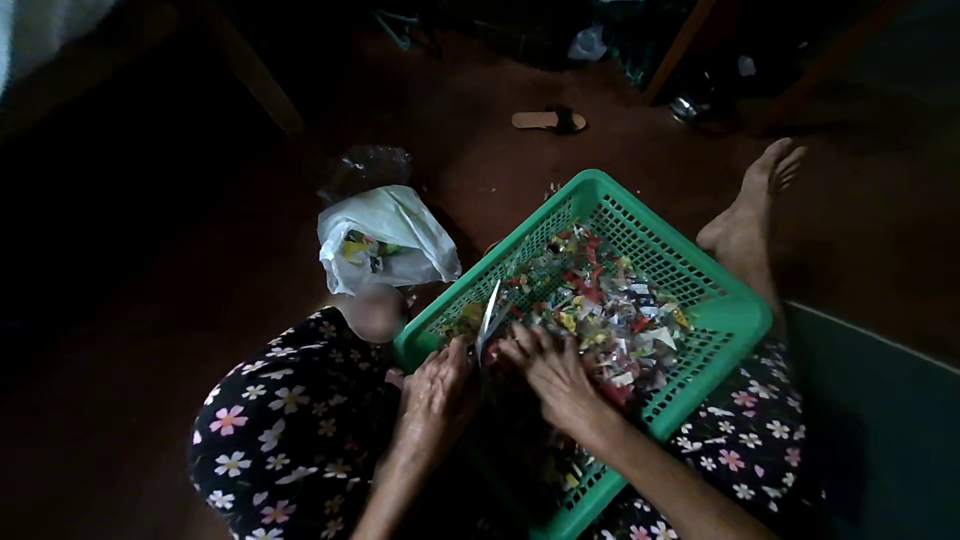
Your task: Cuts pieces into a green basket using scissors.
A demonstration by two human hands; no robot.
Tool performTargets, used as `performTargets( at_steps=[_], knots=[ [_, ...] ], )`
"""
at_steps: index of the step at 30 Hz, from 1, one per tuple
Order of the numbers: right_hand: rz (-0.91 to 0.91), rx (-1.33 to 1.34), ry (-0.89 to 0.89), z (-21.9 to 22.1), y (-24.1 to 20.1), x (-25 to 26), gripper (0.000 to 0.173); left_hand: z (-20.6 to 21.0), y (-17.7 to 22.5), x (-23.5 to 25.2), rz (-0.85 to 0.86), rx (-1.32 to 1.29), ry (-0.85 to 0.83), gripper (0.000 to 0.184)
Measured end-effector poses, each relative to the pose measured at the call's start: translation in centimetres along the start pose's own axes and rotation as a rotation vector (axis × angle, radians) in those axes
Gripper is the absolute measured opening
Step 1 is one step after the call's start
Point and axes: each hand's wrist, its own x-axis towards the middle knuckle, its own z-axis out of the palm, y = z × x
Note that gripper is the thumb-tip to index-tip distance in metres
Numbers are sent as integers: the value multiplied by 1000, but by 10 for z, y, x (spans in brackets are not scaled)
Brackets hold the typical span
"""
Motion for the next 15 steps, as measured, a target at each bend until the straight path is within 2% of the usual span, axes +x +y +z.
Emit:
performTargets(
  at_steps=[4, 6, 9, 11, 15],
  knots=[
    [202, 207, 109, -25, 40, -3, 64, 7, 13, 10, -31, -28, -150, 41],
    [291, 415, 249, -30, 54, -4, 53, 15, 14, 15, -16, -33, -175, 45],
    [389, 644, 446, -32, 56, -8, 45, 18, 15, 19, 9, -58, -219, 54],
    [429, 726, 473, -36, 50, -11, 43, 18, 17, 22, 48, -59, -249, 60],
    [419, 703, 392, -34, 47, -8, 44, 25, 29, 28, 163, -79, -219, 64]
  ],
)
